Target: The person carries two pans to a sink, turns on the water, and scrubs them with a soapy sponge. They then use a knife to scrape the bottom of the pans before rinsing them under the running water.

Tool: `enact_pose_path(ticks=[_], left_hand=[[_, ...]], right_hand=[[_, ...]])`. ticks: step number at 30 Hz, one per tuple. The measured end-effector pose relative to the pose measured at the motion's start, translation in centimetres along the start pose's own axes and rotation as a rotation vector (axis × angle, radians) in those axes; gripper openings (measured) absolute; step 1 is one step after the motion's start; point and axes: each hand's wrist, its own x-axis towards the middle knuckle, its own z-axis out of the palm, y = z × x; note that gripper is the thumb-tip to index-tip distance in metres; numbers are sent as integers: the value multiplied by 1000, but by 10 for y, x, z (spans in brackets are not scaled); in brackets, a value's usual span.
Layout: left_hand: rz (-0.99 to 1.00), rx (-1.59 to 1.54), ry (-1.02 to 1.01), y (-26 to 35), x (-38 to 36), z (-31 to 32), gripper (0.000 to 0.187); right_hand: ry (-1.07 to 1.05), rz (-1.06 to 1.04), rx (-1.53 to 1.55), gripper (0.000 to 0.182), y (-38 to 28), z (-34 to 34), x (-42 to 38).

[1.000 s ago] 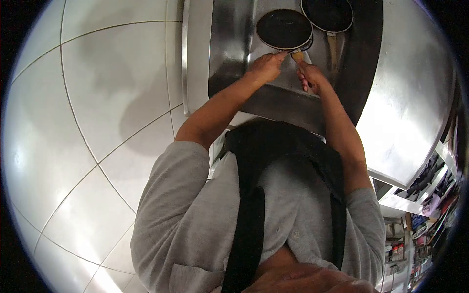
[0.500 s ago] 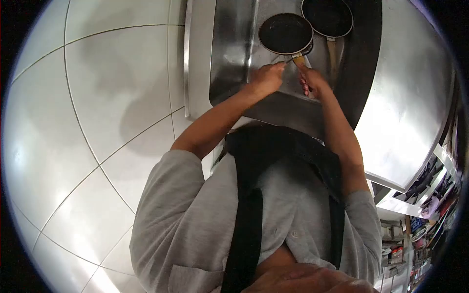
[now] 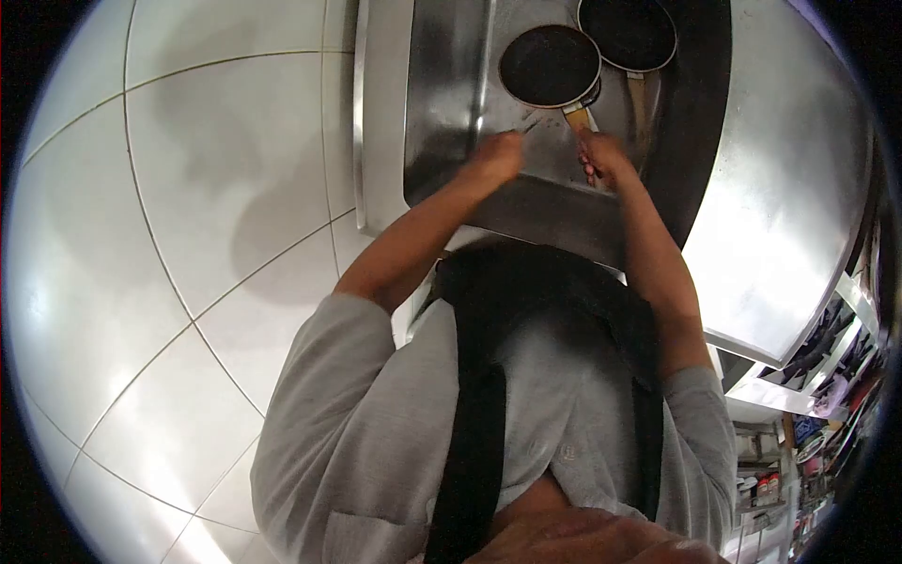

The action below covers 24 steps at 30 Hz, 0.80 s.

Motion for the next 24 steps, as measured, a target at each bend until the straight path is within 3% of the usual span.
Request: enact_pose_path(ticks=[2,3,6,11,14,16,18,20,22,24], left_hand=[[-80,-81,-122,-14,-28,-16,36],[56,15,65,-6,-23,-7,34],[23,-22,98,48,10,9,34],[-109,168,-181,-5,0,-1,29],[17,8,72,64,6,-12,29],[-7,137,10,33,16,11,30],[-44,274,-34,-27,-1,19,28],[-310,-190,-43,-62,-37,2,31],[-323,-208,112,-25,-60,-46,35],[-417,-296,139,11,-73,-83,37]], right_hand=[[-17,6,-11,50,11,6,-3],[3,-4,-4,50,0,8,-7],[35,37,-31,49,-1,11,-19],[-23,53,-12,47,13,7,-8],[11,44,25,45,4,10,-10],[10,32,10,44,9,4,-3],[114,-6,-131,41,-2,2,-3],[260,-125,-379,36,13,11,-7],[512,-387,-739,38,19,4,-2],[537,-275,-774,38,1,5,-35]])
